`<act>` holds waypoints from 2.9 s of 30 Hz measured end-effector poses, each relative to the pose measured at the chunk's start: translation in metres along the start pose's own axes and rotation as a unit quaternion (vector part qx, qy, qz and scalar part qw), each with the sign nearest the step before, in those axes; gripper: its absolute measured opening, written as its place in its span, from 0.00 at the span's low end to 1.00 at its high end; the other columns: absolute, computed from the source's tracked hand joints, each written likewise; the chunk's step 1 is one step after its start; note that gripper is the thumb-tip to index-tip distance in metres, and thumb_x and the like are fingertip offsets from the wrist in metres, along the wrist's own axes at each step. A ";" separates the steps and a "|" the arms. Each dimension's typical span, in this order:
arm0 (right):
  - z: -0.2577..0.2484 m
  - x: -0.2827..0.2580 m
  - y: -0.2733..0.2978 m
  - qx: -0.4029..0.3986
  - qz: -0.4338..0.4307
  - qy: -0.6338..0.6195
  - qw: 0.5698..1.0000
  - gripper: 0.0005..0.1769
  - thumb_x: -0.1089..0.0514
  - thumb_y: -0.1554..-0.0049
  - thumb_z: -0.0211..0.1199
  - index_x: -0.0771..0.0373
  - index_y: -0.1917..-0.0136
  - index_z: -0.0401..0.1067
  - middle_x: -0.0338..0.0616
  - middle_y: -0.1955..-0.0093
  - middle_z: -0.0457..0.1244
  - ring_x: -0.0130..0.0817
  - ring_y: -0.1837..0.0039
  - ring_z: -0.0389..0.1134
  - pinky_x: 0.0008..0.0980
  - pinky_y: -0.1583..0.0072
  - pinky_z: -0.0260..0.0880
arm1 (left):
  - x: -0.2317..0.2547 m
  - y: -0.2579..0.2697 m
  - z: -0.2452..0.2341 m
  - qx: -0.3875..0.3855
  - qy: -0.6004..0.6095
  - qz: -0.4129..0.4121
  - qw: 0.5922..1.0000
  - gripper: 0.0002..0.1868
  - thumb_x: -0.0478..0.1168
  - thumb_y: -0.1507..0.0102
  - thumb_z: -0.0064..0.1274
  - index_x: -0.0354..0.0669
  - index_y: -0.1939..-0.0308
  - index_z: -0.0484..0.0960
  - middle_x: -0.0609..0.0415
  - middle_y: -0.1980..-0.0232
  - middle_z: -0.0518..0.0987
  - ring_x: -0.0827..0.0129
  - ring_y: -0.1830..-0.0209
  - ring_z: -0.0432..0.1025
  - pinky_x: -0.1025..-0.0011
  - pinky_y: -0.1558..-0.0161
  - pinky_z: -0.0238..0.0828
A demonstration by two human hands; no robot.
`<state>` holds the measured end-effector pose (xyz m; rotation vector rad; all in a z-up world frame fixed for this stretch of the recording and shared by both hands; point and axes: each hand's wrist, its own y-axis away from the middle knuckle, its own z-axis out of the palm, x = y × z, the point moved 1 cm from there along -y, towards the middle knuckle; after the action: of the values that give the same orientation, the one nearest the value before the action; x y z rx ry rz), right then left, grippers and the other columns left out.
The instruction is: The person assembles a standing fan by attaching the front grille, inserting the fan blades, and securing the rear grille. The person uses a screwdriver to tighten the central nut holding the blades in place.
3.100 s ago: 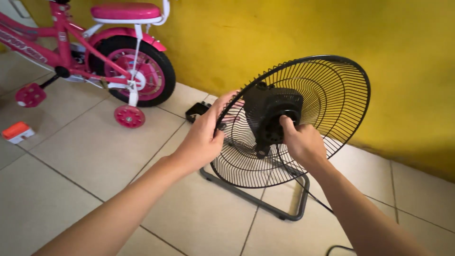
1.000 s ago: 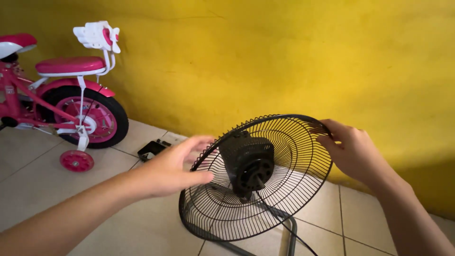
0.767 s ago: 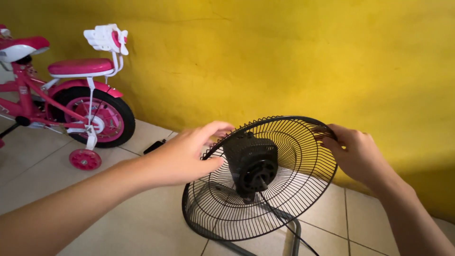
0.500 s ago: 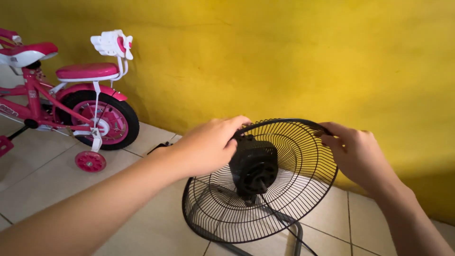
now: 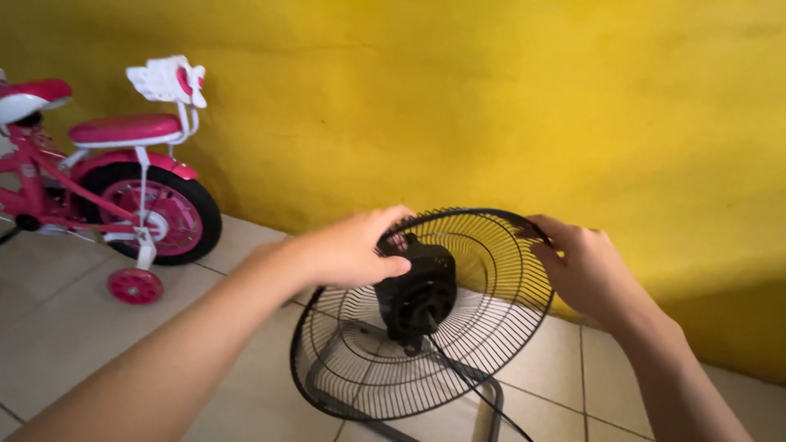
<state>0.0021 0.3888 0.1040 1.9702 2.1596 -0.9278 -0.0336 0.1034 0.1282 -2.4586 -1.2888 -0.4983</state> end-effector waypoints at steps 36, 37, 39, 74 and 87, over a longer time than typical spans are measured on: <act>-0.048 0.004 0.024 0.063 -0.059 0.045 0.995 0.08 0.59 0.47 0.71 0.62 0.53 0.79 0.44 0.56 0.74 0.36 0.58 0.74 0.37 0.53 0.74 | 0.003 -0.020 0.023 0.343 -0.138 0.240 0.898 0.09 0.45 0.37 0.60 0.50 0.55 0.88 0.55 0.63 0.85 0.59 0.69 0.79 0.62 0.68 0.74; -0.054 0.004 0.028 0.046 -0.028 0.059 0.997 0.09 0.58 0.47 0.71 0.61 0.52 0.79 0.43 0.56 0.74 0.38 0.60 0.74 0.38 0.54 0.73 | 0.004 -0.025 0.024 0.341 -0.139 0.246 0.897 0.09 0.45 0.37 0.60 0.51 0.55 0.88 0.56 0.63 0.85 0.59 0.69 0.79 0.62 0.68 0.74; -0.063 0.001 0.034 0.025 0.008 0.073 0.997 0.09 0.58 0.47 0.72 0.60 0.53 0.80 0.42 0.56 0.74 0.39 0.61 0.74 0.39 0.55 0.73 | 0.005 -0.036 0.025 0.339 -0.139 0.257 0.894 0.08 0.44 0.38 0.60 0.52 0.55 0.88 0.57 0.62 0.86 0.59 0.69 0.79 0.63 0.68 0.74; -0.027 0.036 0.054 -0.006 0.099 0.153 0.983 0.19 0.50 0.39 0.62 0.62 0.40 0.73 0.60 0.58 0.70 0.58 0.55 0.73 0.51 0.52 0.72 | -0.070 -0.017 0.065 0.255 0.220 0.195 0.921 0.21 0.41 0.33 0.57 0.34 0.38 0.75 0.40 0.45 0.82 0.53 0.44 0.77 0.61 0.42 0.71; -0.112 -0.053 0.167 -0.013 0.040 0.240 0.970 0.32 0.52 0.44 0.64 0.67 0.30 0.63 0.57 0.34 0.65 0.53 0.36 0.68 0.47 0.37 0.68 | 0.056 0.000 0.055 0.369 0.138 0.472 0.789 0.27 0.32 0.31 0.55 0.40 0.30 0.62 0.45 0.32 0.67 0.53 0.32 0.63 0.60 0.29 0.58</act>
<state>0.2028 0.3940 0.1551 2.4496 2.2691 -0.4345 0.0049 0.1671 0.1036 -1.8833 0.0201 -0.0345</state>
